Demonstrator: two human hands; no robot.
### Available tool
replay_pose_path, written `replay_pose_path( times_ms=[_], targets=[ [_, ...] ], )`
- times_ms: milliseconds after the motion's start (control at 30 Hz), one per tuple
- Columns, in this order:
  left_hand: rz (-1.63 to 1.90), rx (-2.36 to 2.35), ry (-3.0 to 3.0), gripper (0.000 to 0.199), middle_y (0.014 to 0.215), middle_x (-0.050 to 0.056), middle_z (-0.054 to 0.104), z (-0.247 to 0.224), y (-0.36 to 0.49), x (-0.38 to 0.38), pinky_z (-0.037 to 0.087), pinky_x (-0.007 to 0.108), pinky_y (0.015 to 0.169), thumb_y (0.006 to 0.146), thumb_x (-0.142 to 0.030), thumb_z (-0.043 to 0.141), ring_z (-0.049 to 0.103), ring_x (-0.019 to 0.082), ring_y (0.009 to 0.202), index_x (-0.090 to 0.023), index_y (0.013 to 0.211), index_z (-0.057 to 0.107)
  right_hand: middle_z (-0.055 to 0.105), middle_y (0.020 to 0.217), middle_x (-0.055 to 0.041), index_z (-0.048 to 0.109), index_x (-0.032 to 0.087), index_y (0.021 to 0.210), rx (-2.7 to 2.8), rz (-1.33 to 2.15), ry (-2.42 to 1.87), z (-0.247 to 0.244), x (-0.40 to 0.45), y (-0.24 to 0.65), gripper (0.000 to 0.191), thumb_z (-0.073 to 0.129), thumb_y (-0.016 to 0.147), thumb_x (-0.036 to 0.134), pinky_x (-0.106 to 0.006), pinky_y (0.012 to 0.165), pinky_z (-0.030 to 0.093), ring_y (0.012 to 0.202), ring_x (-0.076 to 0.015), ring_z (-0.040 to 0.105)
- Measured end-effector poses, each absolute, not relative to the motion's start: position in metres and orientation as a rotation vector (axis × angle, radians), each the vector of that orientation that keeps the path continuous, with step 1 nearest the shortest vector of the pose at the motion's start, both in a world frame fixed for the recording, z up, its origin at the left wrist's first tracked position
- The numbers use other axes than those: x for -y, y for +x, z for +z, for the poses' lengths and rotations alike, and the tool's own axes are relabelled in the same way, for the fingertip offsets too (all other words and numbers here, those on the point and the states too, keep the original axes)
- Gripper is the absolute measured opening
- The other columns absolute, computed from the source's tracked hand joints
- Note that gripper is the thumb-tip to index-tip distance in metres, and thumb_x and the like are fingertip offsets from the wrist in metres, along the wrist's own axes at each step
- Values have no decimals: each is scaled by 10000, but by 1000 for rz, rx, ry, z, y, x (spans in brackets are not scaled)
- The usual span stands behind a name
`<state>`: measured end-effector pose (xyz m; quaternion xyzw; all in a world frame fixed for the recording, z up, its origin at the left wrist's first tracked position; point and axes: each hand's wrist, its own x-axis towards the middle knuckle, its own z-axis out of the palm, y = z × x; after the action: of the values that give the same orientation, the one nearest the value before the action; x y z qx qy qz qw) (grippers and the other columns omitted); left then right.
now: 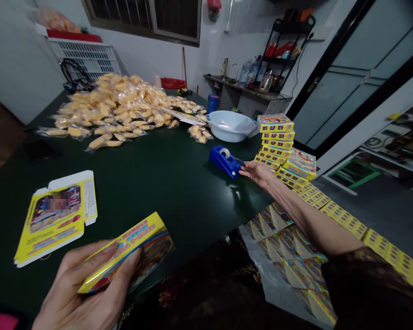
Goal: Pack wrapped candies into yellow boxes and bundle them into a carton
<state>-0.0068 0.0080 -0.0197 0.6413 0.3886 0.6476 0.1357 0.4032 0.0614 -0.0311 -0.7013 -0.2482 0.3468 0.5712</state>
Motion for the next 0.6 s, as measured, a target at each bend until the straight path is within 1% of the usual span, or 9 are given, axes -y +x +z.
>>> replay_pose_path(
  times_ms=[67,100,167,267,400,433,500,567,600],
  targets=[
    [1823,-1213,1862,243,873,18,638,-20,-7,-6,448,365,669,648,-123,783,598,184,755,-226,824,653,608,828,-1,572,133,782,600,773,-1605,-47,-53,401,130,533,906,131,-258,699,558,762,-92,617],
    [1799,-1266,1852,232,884,20,638,-20,-8,-6,455,374,684,654,-133,783,602,187,761,-227,818,649,607,826,-1,569,134,775,610,758,-1604,-55,-52,401,134,534,904,129,-257,697,557,761,-92,615],
    [1783,-1314,1835,232,898,22,644,-21,-9,-7,469,389,710,646,-145,795,610,194,771,-226,805,646,618,867,-12,595,128,858,637,742,-1639,-69,-54,401,87,557,908,189,-271,683,554,769,-107,617],
    [1840,-1285,1843,251,887,20,653,-23,-9,-9,479,394,705,621,-160,818,616,199,762,-226,801,656,631,980,-44,599,127,1048,703,711,-1752,-80,-64,404,223,569,914,302,-305,695,550,814,-136,625],
    [1887,-1255,1879,232,879,15,646,-22,-6,-11,466,361,673,670,-158,788,606,182,758,-234,850,665,626,1036,-52,593,139,1090,832,573,-1931,-79,-67,406,267,568,912,337,-330,733,542,855,-151,622],
    [1913,-1252,1906,232,868,10,642,-22,-5,-12,465,342,658,674,-154,785,603,171,749,-231,856,663,623,1018,-46,602,138,1046,868,518,-1967,-77,-64,404,241,578,904,330,-329,740,532,857,-150,613],
    [1982,-1242,1972,241,841,0,633,-22,-3,-14,465,299,622,666,-147,790,600,143,722,-216,854,655,605,937,-44,606,126,847,931,394,-2015,-75,-56,397,151,601,870,275,-325,752,495,858,-158,580],
    [2019,-1235,2005,246,828,-3,626,-22,-2,-15,471,261,604,661,-142,793,602,123,713,-194,848,643,562,853,-61,511,150,631,971,278,-2032,-75,-44,386,206,581,816,207,-332,755,445,858,-183,536],
    [2019,-1237,2007,241,826,-4,623,-22,-1,-15,475,248,608,665,-141,791,604,116,719,-186,845,637,540,822,-69,457,172,578,989,236,-2028,-75,-38,378,234,556,789,192,-339,748,423,851,-197,518]
  ],
)
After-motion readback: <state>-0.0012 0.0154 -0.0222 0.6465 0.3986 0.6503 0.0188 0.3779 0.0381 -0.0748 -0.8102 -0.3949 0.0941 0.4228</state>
